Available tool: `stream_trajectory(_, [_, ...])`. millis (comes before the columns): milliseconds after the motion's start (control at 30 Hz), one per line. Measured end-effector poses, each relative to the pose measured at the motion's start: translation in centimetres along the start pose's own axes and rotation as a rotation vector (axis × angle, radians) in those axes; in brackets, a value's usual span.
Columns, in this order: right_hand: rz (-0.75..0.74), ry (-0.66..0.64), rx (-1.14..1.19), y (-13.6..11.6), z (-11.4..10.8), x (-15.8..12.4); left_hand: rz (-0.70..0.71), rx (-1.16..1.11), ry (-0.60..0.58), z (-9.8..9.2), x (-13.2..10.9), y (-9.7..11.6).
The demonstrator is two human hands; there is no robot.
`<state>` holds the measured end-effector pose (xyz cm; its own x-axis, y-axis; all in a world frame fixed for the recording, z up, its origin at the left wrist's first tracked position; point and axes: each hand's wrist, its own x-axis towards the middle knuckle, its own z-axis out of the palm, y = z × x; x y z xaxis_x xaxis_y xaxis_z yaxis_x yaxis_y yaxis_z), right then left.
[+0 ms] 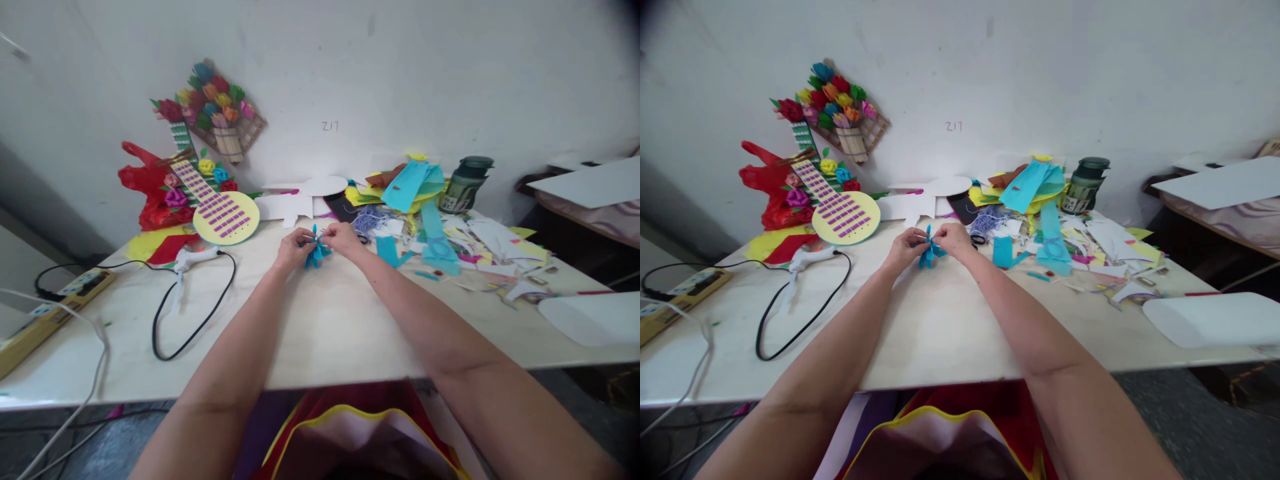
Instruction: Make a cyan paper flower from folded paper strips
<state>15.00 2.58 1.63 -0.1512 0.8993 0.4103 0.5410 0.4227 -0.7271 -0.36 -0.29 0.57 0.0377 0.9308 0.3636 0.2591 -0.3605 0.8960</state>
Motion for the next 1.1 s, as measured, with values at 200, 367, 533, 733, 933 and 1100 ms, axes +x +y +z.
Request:
stream_trajectory(200, [-0.087,0.005,0.002,0.1,0.3,-0.1,-0.027,0.007,-0.034,-0.1,0.0,0.0])
stream_trajectory(367, [-0.163,0.012,-0.044,-0.6,0.2,-0.5,-0.088,0.003,-0.05,-0.2,0.1,-0.4])
stream_trajectory(533, [-0.228,-0.018,-0.107,-1.6,-0.1,-1.1,-0.085,-0.038,-0.088,-0.3,-0.1,-0.5])
stream_trajectory(733, [-0.222,0.076,-0.023,-0.5,-0.3,-0.2,-0.115,-0.087,-0.08,-0.3,-0.3,0.0])
stream_trajectory(933, [0.058,-0.053,0.151,0.2,-1.3,0.3,-0.092,-0.102,-0.085,-0.3,-0.3,-0.3])
stream_trajectory(1100, [0.221,-0.208,0.279,-0.9,-1.7,-0.4,-0.06,-0.046,-0.082,-0.4,-0.1,-0.8])
